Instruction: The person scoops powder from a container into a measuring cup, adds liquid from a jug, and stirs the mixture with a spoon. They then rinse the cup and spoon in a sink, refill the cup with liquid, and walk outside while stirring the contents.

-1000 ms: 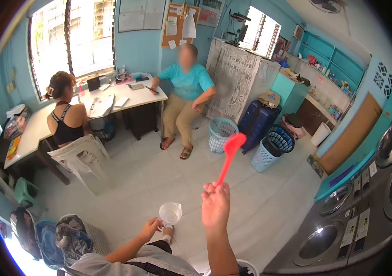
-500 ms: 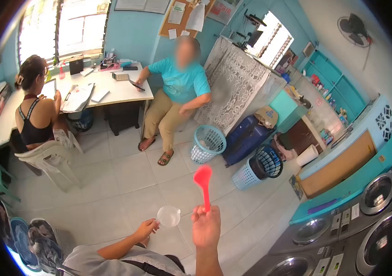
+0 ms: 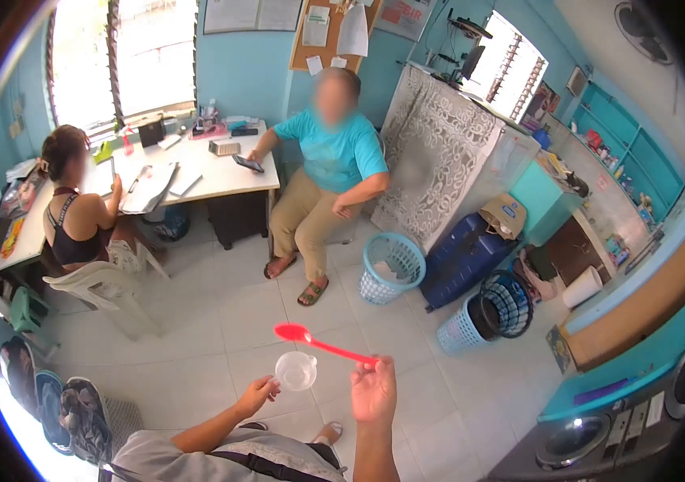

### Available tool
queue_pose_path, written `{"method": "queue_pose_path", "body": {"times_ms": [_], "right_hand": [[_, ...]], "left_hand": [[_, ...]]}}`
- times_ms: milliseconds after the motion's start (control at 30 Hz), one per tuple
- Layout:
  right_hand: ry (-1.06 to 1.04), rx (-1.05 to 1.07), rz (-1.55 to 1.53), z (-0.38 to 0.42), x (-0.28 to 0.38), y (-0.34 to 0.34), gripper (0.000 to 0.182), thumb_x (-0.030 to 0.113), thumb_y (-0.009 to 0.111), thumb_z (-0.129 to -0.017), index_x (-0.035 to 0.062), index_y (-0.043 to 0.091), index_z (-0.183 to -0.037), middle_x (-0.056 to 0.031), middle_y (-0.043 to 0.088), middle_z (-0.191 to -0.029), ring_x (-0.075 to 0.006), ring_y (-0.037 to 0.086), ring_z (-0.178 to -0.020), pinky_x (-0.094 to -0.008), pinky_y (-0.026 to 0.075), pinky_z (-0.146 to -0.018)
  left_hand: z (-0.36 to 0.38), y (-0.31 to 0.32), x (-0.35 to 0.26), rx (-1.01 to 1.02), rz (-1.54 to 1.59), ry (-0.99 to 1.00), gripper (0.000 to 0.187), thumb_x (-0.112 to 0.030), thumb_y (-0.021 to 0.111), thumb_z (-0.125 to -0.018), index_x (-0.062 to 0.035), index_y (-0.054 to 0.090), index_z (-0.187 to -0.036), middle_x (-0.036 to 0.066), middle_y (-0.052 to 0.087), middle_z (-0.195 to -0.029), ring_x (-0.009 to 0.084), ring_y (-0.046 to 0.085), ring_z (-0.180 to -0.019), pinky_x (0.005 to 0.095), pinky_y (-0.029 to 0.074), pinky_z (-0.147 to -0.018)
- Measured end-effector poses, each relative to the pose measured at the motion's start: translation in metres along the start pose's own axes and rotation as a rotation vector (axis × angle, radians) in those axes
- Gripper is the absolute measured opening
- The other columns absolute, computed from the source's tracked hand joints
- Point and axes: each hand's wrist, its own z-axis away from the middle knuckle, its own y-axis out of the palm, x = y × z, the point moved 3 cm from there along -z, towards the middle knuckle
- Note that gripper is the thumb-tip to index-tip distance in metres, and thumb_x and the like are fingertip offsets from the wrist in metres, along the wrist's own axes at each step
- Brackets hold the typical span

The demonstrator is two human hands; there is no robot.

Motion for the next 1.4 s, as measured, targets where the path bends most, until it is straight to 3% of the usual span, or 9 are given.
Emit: {"method": "queue_pose_path", "body": {"times_ms": [67, 167, 467, 700, 933, 1100, 1200, 1400], "right_hand": [[0.054, 0.044, -0.086, -0.018, 0.016, -0.013, 0.008, 0.018, 0.060, -0.083, 0.0138, 0.053, -0.084, 0.0010, 0.057, -0.080, -0.0132, 0.052, -0.078, -0.0260, 0.040, -0.059], [0.033, -0.108, 0.034, -0.045, 0.045, -0.041, 0.010, 0.020, 0.061, -0.083, 0.0147, 0.053, -0.084, 0.0013, 0.058, -0.080, -0.0125, 0.053, -0.078, -0.0255, 0.040, -0.059], [0.028, -0.240, -0.040, -0.103, 0.093, -0.096, 0.009, 0.018, 0.062, -0.081, 0.0142, 0.054, -0.084, 0.0016, 0.058, -0.079, -0.0107, 0.053, -0.073, -0.0237, 0.041, -0.056], [0.055, -0.233, -0.084, -0.146, 0.081, -0.096, 0.009, 0.016, 0.062, -0.080, 0.0126, 0.055, -0.084, 0.0002, 0.059, -0.084, -0.0111, 0.053, -0.073, -0.0235, 0.042, -0.056], [0.091, -0.078, 0.056, -0.189, 0.076, -0.044, 0.009, 0.019, 0.061, -0.082, 0.0128, 0.055, -0.085, -0.0016, 0.060, -0.086, -0.0129, 0.053, -0.075, -0.0246, 0.042, -0.057], [0.101, -0.115, 0.199, -0.211, 0.063, -0.042, 0.009, 0.016, 0.057, -0.083, 0.0126, 0.051, -0.089, -0.0045, 0.060, -0.086, -0.0139, 0.055, -0.075, -0.0256, 0.042, -0.058], [-0.090, -0.181, 0.582, -0.221, 0.068, -0.047, 0.011, 0.020, 0.056, -0.084, 0.0115, 0.050, -0.089, -0.0046, 0.060, -0.080, -0.0136, 0.055, -0.071, -0.0246, 0.041, -0.056], [-0.173, -0.128, 0.630, -0.242, 0.098, -0.062, 0.013, 0.021, 0.055, -0.085, 0.0101, 0.048, -0.086, -0.0037, 0.057, -0.075, -0.0128, 0.054, -0.068, -0.0241, 0.041, -0.055]], "left_hand": [[-0.013, 0.014, -0.001, -0.038, -0.037, -0.001, 0.032, -0.032, 0.049, -0.088, -0.0017, 0.058, -0.091, 0.004, 0.057, -0.077, 0.0112, 0.052, -0.072, 0.0254, 0.045, -0.065], [-0.027, 0.053, -0.018, -0.040, -0.008, 0.005, 0.035, -0.034, 0.049, -0.089, -0.0013, 0.058, -0.095, 0.004, 0.055, -0.080, 0.0125, 0.053, -0.077, 0.0269, 0.046, -0.067], [-0.071, 0.136, -0.041, -0.061, -0.023, 0.018, 0.034, -0.033, 0.048, -0.089, -0.0008, 0.059, -0.093, 0.005, 0.058, -0.079, 0.0119, 0.053, -0.074, 0.0256, 0.045, -0.067], [-0.113, 0.134, -0.040, -0.027, -0.012, -0.056, 0.035, -0.035, 0.048, -0.089, -0.0024, 0.059, -0.094, 0.003, 0.056, -0.078, 0.0106, 0.051, -0.072, 0.0253, 0.044, -0.065], [-0.200, 0.131, -0.070, 0.088, 0.022, 0.093, 0.036, -0.036, 0.048, -0.088, -0.0028, 0.059, -0.098, 0.003, 0.056, -0.080, 0.0111, 0.052, -0.074, 0.0260, 0.045, -0.066], [-0.236, 0.118, -0.081, 0.108, -0.009, 0.104, 0.037, -0.037, 0.048, -0.088, -0.0033, 0.059, -0.099, 0.003, 0.059, -0.082, 0.0114, 0.053, -0.076, 0.0257, 0.045, -0.067], [-0.242, 0.108, -0.089, 0.087, 0.019, 0.090, 0.038, -0.037, 0.049, -0.088, -0.0029, 0.059, -0.101, 0.004, 0.060, -0.085, 0.0113, 0.053, -0.077, 0.0254, 0.045, -0.067], [-0.239, 0.090, -0.081, 0.011, 0.099, 0.037, 0.037, -0.035, 0.051, -0.087, -0.0034, 0.058, -0.104, 0.004, 0.060, -0.085, 0.0105, 0.052, -0.076, 0.0248, 0.045, -0.068]]}}
